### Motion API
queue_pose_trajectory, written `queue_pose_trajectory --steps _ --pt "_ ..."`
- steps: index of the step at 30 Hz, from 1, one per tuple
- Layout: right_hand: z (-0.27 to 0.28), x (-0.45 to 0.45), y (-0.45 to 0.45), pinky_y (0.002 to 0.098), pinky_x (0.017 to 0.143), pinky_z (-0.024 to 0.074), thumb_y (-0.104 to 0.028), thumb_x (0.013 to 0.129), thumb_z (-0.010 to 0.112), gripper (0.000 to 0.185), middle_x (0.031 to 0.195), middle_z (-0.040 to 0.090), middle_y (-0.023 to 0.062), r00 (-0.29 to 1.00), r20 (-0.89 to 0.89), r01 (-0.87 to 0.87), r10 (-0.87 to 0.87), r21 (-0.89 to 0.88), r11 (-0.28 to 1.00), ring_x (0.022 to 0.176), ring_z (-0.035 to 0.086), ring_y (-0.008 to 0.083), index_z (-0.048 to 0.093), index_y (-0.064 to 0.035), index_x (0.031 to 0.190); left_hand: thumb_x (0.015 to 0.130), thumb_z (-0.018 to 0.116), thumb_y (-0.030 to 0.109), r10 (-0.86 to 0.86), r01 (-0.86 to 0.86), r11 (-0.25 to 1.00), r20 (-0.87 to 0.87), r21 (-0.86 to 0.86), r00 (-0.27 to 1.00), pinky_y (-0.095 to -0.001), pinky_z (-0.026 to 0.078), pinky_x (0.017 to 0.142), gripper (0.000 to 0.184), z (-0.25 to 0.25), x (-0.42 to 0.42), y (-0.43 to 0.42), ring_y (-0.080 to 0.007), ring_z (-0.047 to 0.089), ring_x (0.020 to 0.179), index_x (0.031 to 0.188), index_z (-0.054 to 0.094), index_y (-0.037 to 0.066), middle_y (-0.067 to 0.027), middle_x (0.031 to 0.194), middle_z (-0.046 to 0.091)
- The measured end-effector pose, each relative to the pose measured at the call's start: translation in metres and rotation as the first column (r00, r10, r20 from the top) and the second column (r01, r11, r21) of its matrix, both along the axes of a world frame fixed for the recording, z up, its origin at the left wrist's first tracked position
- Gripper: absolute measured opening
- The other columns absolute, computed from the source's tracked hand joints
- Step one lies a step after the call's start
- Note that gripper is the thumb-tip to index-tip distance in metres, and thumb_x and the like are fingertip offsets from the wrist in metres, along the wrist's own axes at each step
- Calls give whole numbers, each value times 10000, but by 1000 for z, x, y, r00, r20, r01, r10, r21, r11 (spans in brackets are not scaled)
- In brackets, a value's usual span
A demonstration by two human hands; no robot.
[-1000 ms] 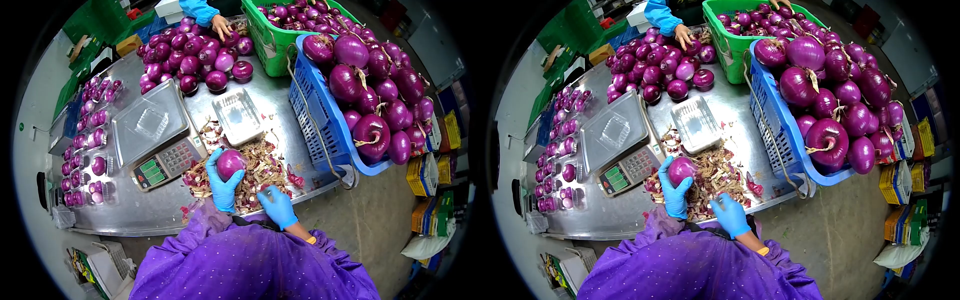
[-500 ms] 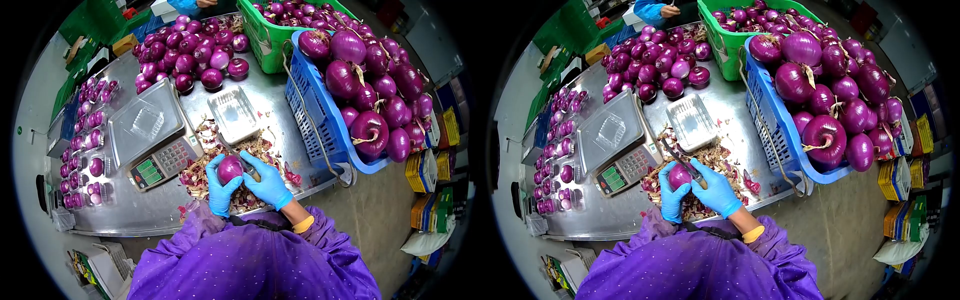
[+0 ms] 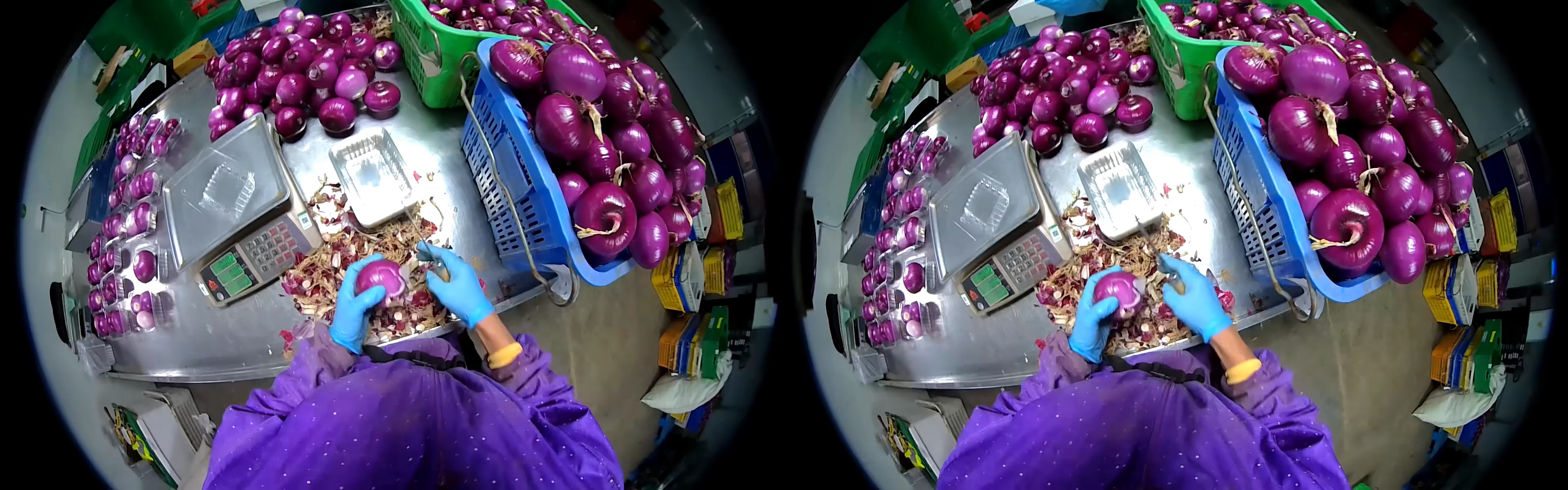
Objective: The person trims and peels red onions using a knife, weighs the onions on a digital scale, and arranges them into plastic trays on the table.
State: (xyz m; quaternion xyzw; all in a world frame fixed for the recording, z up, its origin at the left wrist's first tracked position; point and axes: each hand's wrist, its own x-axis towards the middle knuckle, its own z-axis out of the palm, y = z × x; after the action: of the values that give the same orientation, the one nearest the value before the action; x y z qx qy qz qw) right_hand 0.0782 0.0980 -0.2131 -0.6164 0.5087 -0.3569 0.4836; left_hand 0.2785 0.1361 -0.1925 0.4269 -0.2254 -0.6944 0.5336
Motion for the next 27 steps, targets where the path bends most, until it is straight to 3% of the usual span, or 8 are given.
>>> queue_pose_trajectory --steps 1,3,5,10,16,22,25,27 --pt "15 4 8 329 812 502 -169 826 599 420 998 654 153 997 -80 -18 3 -187 982 919 649 268 554 -67 1231 716 741 158 14 -14 1000 30 1 999 -262 535 804 604 0 2 -3 -195 597 975 1256 483 72 -94 1150 562" --pt "57 2 35 366 679 510 -218 836 596 312 814 644 124 921 -370 -101 120 68 992 749 647 285 593 -95 1123 709 754 165 76 -74 997 81 -21 994 -266 532 806 651 5 5 -8 -198 585 999 1279 455 71 -93 1182 539" --pt "49 -2 54 412 578 481 -247 840 588 223 697 602 110 903 -415 -103 111 43 994 628 609 318 597 -112 1017 703 762 171 123 -119 992 94 -41 988 -267 531 801 673 3 7 -12 -197 578 1007 1280 432 69 -95 1189 526" --pt "40 8 65 473 553 459 -242 837 579 178 714 600 139 902 -419 -101 106 35 994 644 604 364 519 -80 877 683 784 205 176 -170 984 193 -46 965 -295 525 814 677 -1 9 -17 -202 575 998 1231 410 73 -112 1142 521" --pt "26 15 68 472 567 466 -247 844 583 186 741 608 152 895 -446 -7 2 -10 1000 655 602 375 535 -80 911 675 798 223 194 -172 979 249 -108 949 -310 518 842 668 -6 7 -17 -205 576 993 1204 421 70 -106 1141 523" --pt "7 15 74 403 535 473 -255 903 572 202 646 588 128 970 -239 72 -53 72 995 581 600 310 570 -55 934 652 819 247 170 -84 975 443 -208 880 -331 514 860 628 -16 16 -13 -205 589 987 1145 473 67 -92 1092 561" --pt "4 -16 57 328 528 479 -231 937 546 205 617 597 45 918 -31 321 -395 643 696 565 593 187 572 -28 922 654 817 236 28 31 990 401 -140 915 -336 501 881 590 -7 21 7 -205 596 998 1122 506 57 -93 1071 587" --pt "7 -17 63 277 604 506 -199 933 562 214 721 627 15 972 44 169 -232 557 813 637 590 115 589 -20 1048 681 788 197 -30 56 996 312 -76 950 -319 481 909 607 -17 26 18 -195 603 1000 1199 507 52 -90 1095 599"
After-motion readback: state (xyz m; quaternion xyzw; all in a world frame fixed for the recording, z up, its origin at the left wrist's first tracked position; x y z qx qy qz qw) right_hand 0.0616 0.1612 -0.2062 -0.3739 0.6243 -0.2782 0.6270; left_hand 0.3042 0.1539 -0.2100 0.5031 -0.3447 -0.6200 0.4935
